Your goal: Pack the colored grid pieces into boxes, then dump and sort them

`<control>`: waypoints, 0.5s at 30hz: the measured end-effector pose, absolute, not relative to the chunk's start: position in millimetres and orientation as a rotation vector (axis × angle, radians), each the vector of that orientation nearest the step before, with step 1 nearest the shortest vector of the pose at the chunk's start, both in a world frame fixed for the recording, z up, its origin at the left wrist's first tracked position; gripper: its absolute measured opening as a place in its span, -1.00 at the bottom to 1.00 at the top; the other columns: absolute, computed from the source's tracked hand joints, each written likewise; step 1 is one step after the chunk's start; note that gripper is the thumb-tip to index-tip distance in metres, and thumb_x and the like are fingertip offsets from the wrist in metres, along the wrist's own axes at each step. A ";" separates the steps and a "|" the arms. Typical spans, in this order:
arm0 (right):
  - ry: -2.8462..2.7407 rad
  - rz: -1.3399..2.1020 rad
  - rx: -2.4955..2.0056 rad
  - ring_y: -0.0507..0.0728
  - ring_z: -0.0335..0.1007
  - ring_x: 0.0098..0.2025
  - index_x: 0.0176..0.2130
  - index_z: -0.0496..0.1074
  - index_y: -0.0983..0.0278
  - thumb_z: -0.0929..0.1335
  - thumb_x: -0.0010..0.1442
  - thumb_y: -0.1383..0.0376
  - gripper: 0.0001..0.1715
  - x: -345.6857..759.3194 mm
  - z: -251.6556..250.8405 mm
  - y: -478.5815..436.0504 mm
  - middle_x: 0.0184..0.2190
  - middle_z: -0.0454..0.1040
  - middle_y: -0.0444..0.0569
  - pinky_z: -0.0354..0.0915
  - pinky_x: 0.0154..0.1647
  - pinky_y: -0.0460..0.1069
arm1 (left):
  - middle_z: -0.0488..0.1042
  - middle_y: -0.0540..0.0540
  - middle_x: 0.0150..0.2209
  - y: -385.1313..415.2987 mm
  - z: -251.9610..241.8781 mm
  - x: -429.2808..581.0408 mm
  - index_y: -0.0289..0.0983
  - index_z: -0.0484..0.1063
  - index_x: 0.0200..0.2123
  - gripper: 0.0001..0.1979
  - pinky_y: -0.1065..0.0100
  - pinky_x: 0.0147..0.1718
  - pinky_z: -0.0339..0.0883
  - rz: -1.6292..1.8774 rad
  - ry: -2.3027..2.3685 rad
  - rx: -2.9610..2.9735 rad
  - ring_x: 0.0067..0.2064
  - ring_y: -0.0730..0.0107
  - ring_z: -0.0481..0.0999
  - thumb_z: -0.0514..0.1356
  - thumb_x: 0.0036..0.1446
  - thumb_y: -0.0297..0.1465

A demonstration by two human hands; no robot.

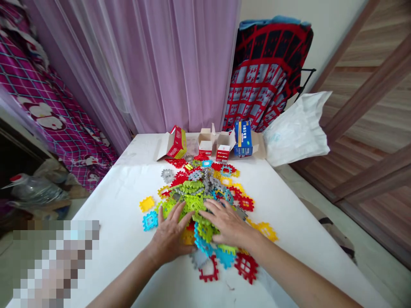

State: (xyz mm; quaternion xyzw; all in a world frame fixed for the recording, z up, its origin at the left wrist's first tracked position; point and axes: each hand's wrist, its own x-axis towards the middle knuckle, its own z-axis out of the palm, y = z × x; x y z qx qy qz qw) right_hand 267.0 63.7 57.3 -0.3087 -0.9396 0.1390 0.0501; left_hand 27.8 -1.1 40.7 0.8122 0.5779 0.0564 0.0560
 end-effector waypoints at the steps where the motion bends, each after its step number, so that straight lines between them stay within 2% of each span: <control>1: -2.853 0.375 -0.969 0.32 -0.07 0.35 0.28 0.20 0.11 0.45 -0.02 0.22 -0.10 264.5 56.0 74.6 0.30 0.16 0.12 -0.06 0.28 0.32 | 0.10 -0.35 0.33 7.4 42.9 33.1 -0.08 0.20 0.26 -0.11 -0.47 0.17 -0.33 0.178 1.805 2.437 0.30 -0.28 0.12 0.36 -0.16 -0.04; 4: -2.779 0.335 -1.045 0.27 0.21 0.21 0.22 0.30 0.15 0.40 0.03 0.30 -0.25 256.4 60.6 115.9 0.15 0.38 0.09 0.19 0.17 0.18 | 0.27 -0.29 0.24 33.7 51.1 43.8 -0.10 0.24 0.22 -0.26 -0.39 0.22 -0.26 0.257 1.900 2.373 0.20 -0.13 0.31 0.31 -0.05 -0.17; 8: -2.504 0.398 -1.255 0.20 0.38 0.08 0.23 0.29 0.12 0.33 0.13 0.31 -0.34 256.2 71.4 158.3 0.10 0.45 -0.01 0.28 0.11 0.09 | 0.36 -0.18 0.16 40.1 54.0 51.0 -0.05 0.28 0.17 -0.43 -0.27 0.24 -0.14 0.322 1.914 2.350 0.17 0.00 0.37 0.24 0.05 -0.31; 12: -2.305 0.489 -1.369 0.21 0.46 -0.01 0.27 0.24 0.14 0.32 0.19 0.18 -0.33 276.5 74.6 172.4 0.01 0.53 -0.02 0.35 -0.01 0.07 | 0.41 -0.11 0.13 12.1 51.6 44.2 -0.01 0.32 0.14 -0.52 -0.29 0.26 -0.25 0.328 1.831 2.378 0.14 0.07 0.41 0.18 0.12 -0.33; 13: -2.279 0.493 -1.390 0.22 0.48 -0.04 0.24 0.29 0.14 0.33 0.18 0.16 -0.36 283.3 74.0 172.6 -0.04 0.56 -0.02 0.35 -0.03 0.07 | 0.41 -0.12 0.15 2.7 51.2 40.2 0.00 0.31 0.15 -0.51 -0.31 0.25 -0.29 0.327 1.816 2.388 0.16 0.06 0.39 0.18 0.12 -0.30; 15: -2.290 0.478 -1.376 0.20 0.48 -0.09 0.06 0.47 0.15 0.32 0.19 0.17 -0.55 295.4 71.6 170.3 -0.13 0.59 -0.03 0.35 -0.05 0.06 | 0.34 -0.14 0.22 -16.1 49.7 33.2 0.02 0.26 0.21 -0.44 -0.36 0.23 -0.37 0.317 1.808 2.412 0.25 -0.04 0.27 0.21 0.11 -0.23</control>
